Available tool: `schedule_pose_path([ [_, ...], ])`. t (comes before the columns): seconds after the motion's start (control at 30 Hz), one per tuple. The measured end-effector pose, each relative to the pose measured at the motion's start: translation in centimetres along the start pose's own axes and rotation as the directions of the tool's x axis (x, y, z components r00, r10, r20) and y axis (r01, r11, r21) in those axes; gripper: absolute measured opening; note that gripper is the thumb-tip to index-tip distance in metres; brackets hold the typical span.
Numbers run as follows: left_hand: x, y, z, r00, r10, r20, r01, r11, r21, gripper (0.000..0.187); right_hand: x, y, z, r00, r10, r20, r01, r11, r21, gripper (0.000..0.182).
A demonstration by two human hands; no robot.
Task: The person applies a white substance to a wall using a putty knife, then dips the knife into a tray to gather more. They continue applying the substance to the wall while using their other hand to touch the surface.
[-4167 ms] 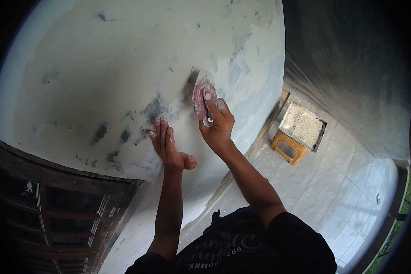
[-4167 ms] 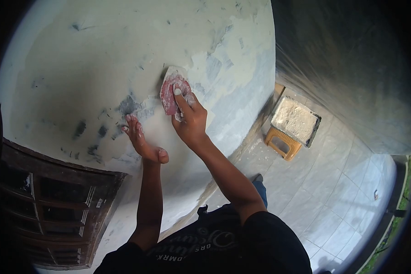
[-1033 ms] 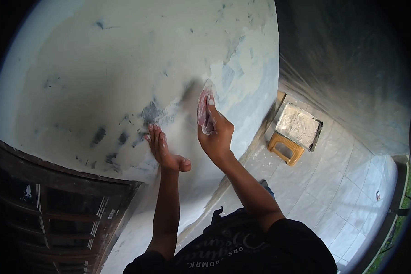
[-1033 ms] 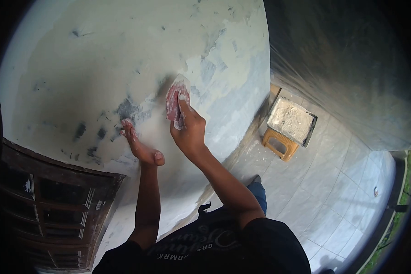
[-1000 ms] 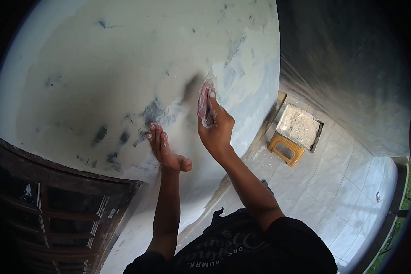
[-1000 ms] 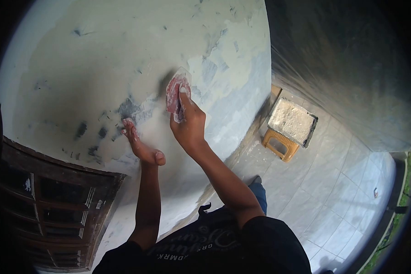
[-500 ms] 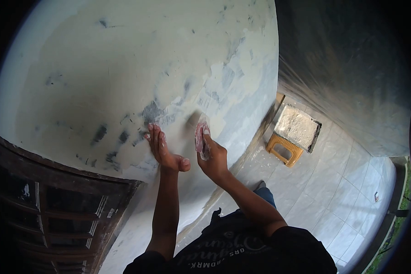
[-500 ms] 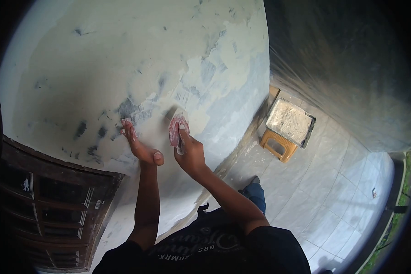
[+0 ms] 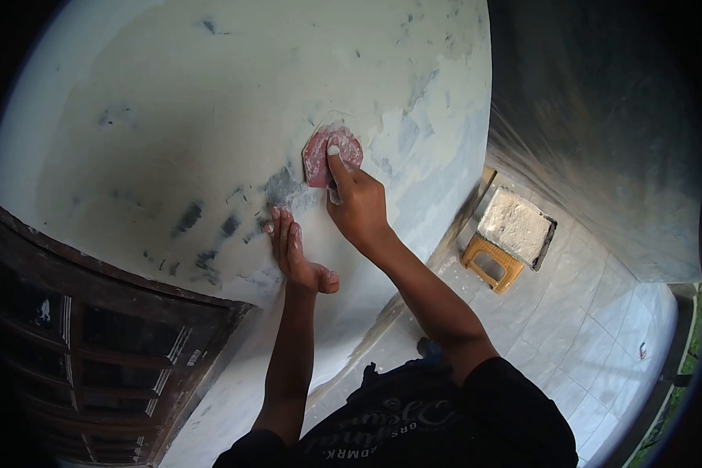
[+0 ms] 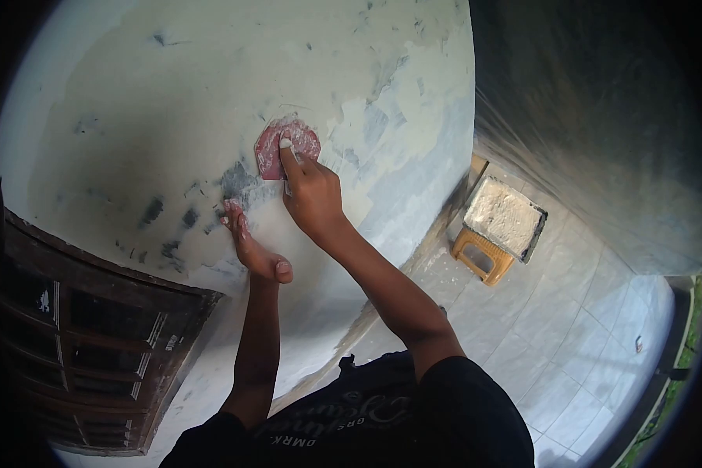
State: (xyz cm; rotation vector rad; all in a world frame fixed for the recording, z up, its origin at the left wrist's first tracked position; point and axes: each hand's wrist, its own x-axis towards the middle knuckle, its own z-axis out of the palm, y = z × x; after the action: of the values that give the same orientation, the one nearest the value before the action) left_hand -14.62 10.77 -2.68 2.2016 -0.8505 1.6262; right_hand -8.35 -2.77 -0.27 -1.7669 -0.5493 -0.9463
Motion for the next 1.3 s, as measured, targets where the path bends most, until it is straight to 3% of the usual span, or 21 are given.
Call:
schedule_pose_path([
  [0.1, -0.6, -0.3, 0.1, 0.999, -0.006, -0.048, 0.005, 0.999, -0.034, 0.085, -3.4, 0.1, 0.4, 0.992, -0.123, 0.018, 0.122, 0.992, 0.03, 0.058],
  [0.27, -1.2, -0.8, 0.3, 0.995, -0.023, -0.101, 0.017, 0.998, -0.054, 0.089, -12.4, 2.3, 0.2, 0.995, -0.079, 0.066, 0.072, 0.992, 0.108, 0.065],
  [0.43, -1.2, -0.6, 0.2, 0.997, -0.03, -0.067, 0.03, 1.0, -0.004, 0.09, -8.1, 2.9, -1.3, 0.999, -0.04, -0.036, 0.045, 0.986, 0.161, 0.078],
  [0.5, -1.0, -0.7, 0.3, 0.997, 0.002, -0.075, -0.003, 1.0, -0.02, 0.089, -4.6, 2.3, -1.6, 0.993, 0.032, -0.112, -0.014, 0.987, 0.158, 0.075],
  [0.63, -1.0, -0.7, 0.2, 0.998, 0.005, -0.058, -0.006, 1.0, -0.016, 0.089, -0.9, 2.3, -0.8, 0.968, 0.0, -0.25, 0.03, 0.993, 0.117, 0.071],
  [0.7, -1.0, -0.6, 0.1, 0.998, -0.004, -0.059, 0.003, 1.0, -0.011, 0.088, -1.0, 2.5, -0.2, 0.999, -0.046, 0.013, 0.046, 0.999, -0.007, 0.069],
  [0.77, -1.0, -0.5, 0.1, 0.998, -0.007, -0.064, 0.006, 1.0, -0.02, 0.087, -3.9, 4.0, 1.0, 0.991, -0.129, -0.023, 0.129, 0.992, 0.006, 0.069],
  [0.97, -0.7, -0.6, 0.2, 0.999, 0.021, -0.031, -0.022, 1.0, -0.021, 0.088, -11.6, 6.6, -0.7, 1.0, 0.02, 0.019, -0.02, 1.0, 0.002, 0.071],
  [1.07, -0.7, -0.5, 0.1, 0.999, 0.039, 0.012, -0.039, 0.999, -0.026, 0.09, -8.5, 5.5, -1.7, 0.992, 0.108, -0.064, -0.105, 0.993, 0.048, 0.066],
  [1.2, -0.7, -0.5, 0.1, 1.0, 0.023, 0.001, -0.023, 1.0, -0.018, 0.087, -3.2, 3.6, -1.5, 0.979, 0.075, -0.188, -0.061, 0.995, 0.079, 0.066],
  [1.3, -0.6, -0.5, 0.2, 0.999, 0.001, -0.044, -0.001, 1.0, 0.0, 0.089, -2.0, 2.4, -0.2, 0.995, 0.093, 0.029, -0.091, 0.994, -0.059, 0.066],
])
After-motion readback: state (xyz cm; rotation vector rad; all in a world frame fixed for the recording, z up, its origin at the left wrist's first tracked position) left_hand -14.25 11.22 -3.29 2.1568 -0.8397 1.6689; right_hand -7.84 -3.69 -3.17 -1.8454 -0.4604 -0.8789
